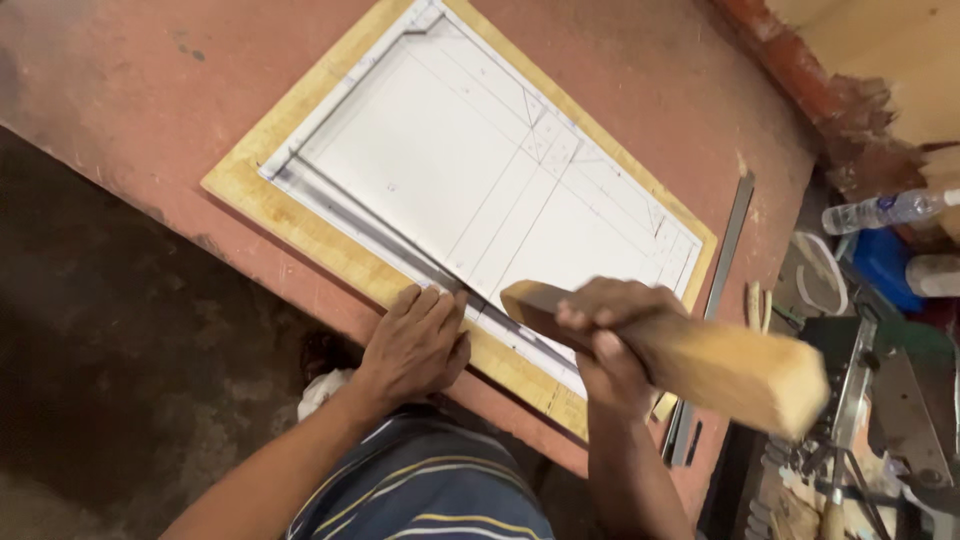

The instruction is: The person assembles a metal frame by cutting metal strips with a guillotine shear, bending them with a wooden mallet, and arranging them on a blueprint. They use a hammer to secure the pieces and repeatedly adjust the frame components.

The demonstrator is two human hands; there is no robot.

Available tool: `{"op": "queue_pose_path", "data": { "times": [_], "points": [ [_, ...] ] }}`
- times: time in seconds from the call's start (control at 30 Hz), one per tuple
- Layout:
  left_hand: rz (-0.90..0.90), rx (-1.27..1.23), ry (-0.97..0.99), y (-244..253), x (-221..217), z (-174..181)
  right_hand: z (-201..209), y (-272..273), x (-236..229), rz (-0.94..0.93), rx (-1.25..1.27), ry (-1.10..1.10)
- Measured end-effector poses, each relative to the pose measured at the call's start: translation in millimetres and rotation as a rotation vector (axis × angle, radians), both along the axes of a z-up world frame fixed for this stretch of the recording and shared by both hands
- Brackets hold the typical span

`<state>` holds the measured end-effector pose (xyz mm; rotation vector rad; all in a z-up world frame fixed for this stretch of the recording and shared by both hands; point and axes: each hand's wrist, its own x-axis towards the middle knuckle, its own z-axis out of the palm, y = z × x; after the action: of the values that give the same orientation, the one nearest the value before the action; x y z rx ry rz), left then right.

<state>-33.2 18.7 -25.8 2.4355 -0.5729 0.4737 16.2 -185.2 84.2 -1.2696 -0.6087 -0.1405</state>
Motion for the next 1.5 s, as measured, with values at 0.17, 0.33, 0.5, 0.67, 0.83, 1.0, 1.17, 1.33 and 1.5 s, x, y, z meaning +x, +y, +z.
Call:
{"op": "queue_pose_path", "data": {
  "times": [0.17,0.33,0.5,0.67,0.83,1.0,1.17,1.33,1.5],
  "points": [
    [0.016,-0.026,-0.081,3,-5,1,-30,15,1,-0.111,-0.202,0.113],
    [-0.001,-0.056,-0.136,7,3,5,-42,13,7,-0.049,-0.042,0.048],
    [0.005,-0.068,-0.110,4,0,-6,-32,14,9,-0.032,0.003,-0.045],
    [-0.004,-0.112,-0.115,6,-1,-21,-65,29,13,-0.156,-0.105,0.021],
    [0.144,-0.114,-0.142,42,25,-35,-60,14,6,-0.168,-0.150,0.096],
    [0.138,-0.038,-0.196,86,33,-21,-32,25,14,-0.085,-0.074,0.193],
    [0.075,-0.085,-0.144,88,34,0,5,38,27,-0.080,0.096,-0.042],
    [0.057,-0.055,-0.104,88,33,-2,0,68,38,-0.300,-0.314,-0.438],
    [0.084,-0.094,-0.156,90,35,-6,-44,84,40,-0.040,-0.098,0.037]
  ]
}}
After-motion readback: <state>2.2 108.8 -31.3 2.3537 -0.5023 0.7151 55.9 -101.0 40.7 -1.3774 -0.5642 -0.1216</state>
